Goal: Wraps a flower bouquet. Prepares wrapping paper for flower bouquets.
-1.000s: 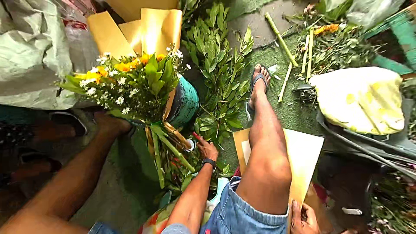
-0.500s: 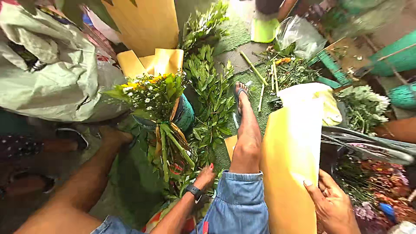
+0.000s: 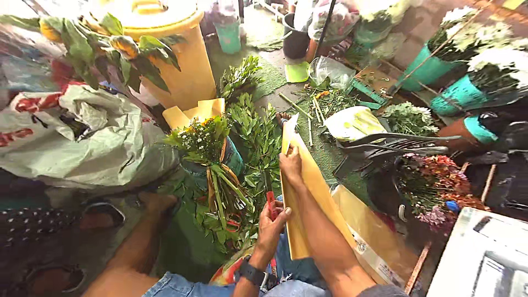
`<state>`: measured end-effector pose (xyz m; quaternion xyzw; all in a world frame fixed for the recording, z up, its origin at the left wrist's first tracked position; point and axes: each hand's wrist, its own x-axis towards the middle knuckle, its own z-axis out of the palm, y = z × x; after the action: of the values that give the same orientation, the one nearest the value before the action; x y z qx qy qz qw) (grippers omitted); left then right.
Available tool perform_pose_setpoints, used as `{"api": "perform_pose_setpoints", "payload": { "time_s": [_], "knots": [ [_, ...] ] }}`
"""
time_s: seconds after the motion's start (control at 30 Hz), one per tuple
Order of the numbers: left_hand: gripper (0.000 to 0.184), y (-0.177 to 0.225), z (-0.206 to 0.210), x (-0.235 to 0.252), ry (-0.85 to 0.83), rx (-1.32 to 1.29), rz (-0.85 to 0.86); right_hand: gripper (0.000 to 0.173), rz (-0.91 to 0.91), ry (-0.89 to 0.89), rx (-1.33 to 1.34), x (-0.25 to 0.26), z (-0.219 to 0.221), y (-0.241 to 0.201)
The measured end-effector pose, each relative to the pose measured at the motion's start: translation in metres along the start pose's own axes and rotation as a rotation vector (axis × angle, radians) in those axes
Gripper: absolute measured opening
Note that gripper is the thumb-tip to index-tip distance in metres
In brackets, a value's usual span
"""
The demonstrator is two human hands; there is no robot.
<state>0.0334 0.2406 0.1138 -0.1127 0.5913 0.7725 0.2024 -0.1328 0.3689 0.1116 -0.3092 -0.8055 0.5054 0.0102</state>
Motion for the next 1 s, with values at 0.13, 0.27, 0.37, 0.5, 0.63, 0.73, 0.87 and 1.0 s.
{"api": "perform_pose_setpoints", "payload": {
  "time_s": [0.13, 0.27, 0.37, 0.5, 0.63, 0.73, 0.87, 1.0],
  "knots": [
    [0.025, -0.011, 0.022, -0.006, 0.261, 0.029, -0.029, 0.060, 0.065, 0.013, 0.027, 0.011, 0.027, 0.011],
    [0.018, -0.011, -0.005, -0.004, 0.244, 0.053, -0.111, 0.074, -0.088, 0.057, -0.209, 0.018, -0.021, 0.041],
    [0.019, -0.010, -0.019, 0.005, 0.246, -0.001, -0.192, 0.080, 0.139, 0.068, -0.268, 0.037, -0.076, 0.112],
    [0.020, -0.011, -0.018, 0.030, 0.228, -0.013, -0.224, 0.049, 0.449, -0.186, 0.417, 0.036, -0.119, 0.185],
    [0.018, -0.013, -0.009, 0.050, 0.209, 0.139, -0.257, 0.038, 0.344, -0.012, 0.239, 0.019, -0.150, 0.196],
    [0.015, -0.022, -0.006, 0.065, 0.177, 0.165, -0.272, 0.074, 0.200, 0.033, -0.258, -0.002, -0.159, 0.172],
    [0.015, -0.036, -0.005, 0.086, 0.158, 0.142, -0.263, 0.074, -0.050, -0.069, -0.482, -0.037, -0.110, 0.112],
    [0.022, -0.031, -0.015, 0.076, 0.138, 0.178, -0.240, 0.088, -0.071, -0.249, -0.670, -0.076, -0.055, 0.108]
  ]
}}
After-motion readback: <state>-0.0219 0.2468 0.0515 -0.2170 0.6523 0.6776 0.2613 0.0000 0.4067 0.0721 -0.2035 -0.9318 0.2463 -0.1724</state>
